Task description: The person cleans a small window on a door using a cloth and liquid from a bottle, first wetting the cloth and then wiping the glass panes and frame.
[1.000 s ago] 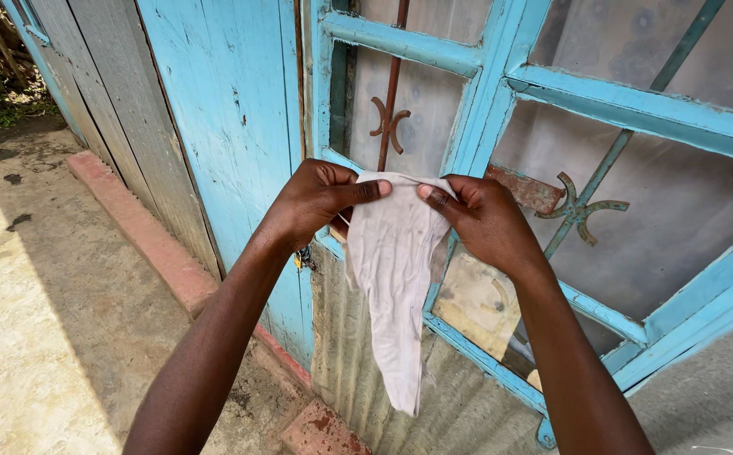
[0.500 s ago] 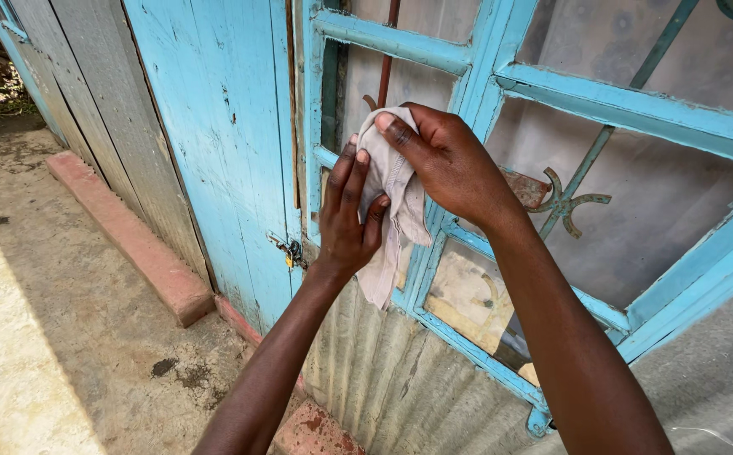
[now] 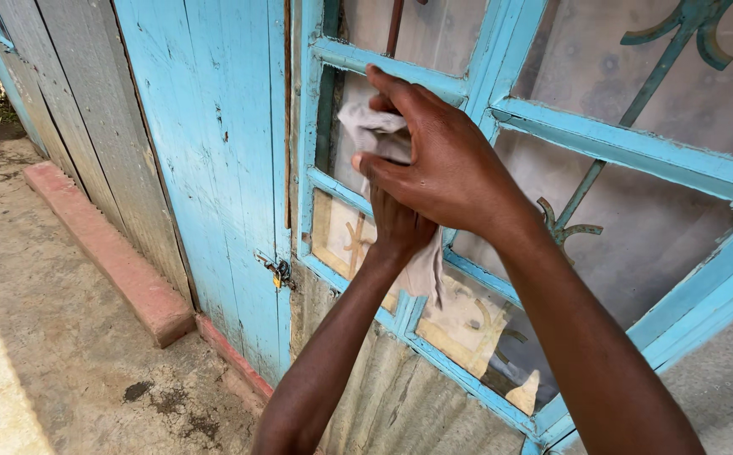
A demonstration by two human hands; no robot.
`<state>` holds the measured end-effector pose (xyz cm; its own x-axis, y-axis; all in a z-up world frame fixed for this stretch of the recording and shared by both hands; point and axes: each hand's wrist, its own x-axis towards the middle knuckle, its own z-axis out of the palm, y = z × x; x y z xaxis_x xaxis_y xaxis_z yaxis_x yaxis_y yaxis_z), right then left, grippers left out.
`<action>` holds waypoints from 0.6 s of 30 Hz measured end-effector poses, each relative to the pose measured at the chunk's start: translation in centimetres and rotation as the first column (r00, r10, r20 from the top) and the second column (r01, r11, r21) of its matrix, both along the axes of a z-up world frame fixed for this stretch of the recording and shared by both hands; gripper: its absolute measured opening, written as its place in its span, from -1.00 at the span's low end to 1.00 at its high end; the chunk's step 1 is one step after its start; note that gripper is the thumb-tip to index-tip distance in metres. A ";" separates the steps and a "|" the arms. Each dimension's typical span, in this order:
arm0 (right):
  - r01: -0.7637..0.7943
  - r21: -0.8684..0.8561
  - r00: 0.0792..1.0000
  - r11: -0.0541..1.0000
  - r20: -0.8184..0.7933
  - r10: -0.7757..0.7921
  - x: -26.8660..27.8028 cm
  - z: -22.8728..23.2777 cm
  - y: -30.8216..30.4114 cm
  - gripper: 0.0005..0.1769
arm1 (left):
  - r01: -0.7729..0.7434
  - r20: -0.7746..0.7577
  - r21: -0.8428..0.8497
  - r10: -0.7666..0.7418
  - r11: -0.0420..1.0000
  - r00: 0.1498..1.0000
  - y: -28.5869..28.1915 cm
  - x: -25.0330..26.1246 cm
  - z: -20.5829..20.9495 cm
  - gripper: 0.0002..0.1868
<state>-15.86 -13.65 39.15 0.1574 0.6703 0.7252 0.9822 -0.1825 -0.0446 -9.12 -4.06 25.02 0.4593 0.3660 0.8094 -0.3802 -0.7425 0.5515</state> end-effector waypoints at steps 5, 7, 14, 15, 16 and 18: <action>0.126 0.401 0.946 0.907 0.226 -0.231 4.9 0.0 -4.0 -0.54 | -0.214 0.464 0.281 0.063 0.936 0.883 1.7 7.6 8.3 -0.51; 0.213 0.454 0.905 0.865 0.242 -0.350 6.3 -2.0 -4.9 -0.65 | -0.215 0.464 0.277 0.065 0.936 0.883 1.2 9.8 11.0 -0.49; 0.218 0.407 0.870 0.887 0.331 -0.366 9.1 -6.7 -2.1 -0.57 | -0.370 0.544 0.221 0.201 0.902 0.815 3.9 13.0 17.8 -0.55; 0.224 0.403 0.870 0.887 0.327 -0.368 9.3 -6.9 -1.9 -0.57 | -0.375 0.533 0.217 0.212 0.901 0.819 4.9 13.6 18.6 -0.56; 0.228 0.399 0.871 0.888 0.325 -0.369 9.5 -6.9 -1.7 -0.57 | -0.367 0.563 0.215 0.192 0.905 0.804 6.1 14.4 19.4 -0.56; 0.253 0.374 0.865 0.892 0.325 -0.381 9.8 -7.1 -1.3 -0.55 | -0.345 0.609 0.217 0.150 0.913 0.779 9.2 16.9 20.0 -0.56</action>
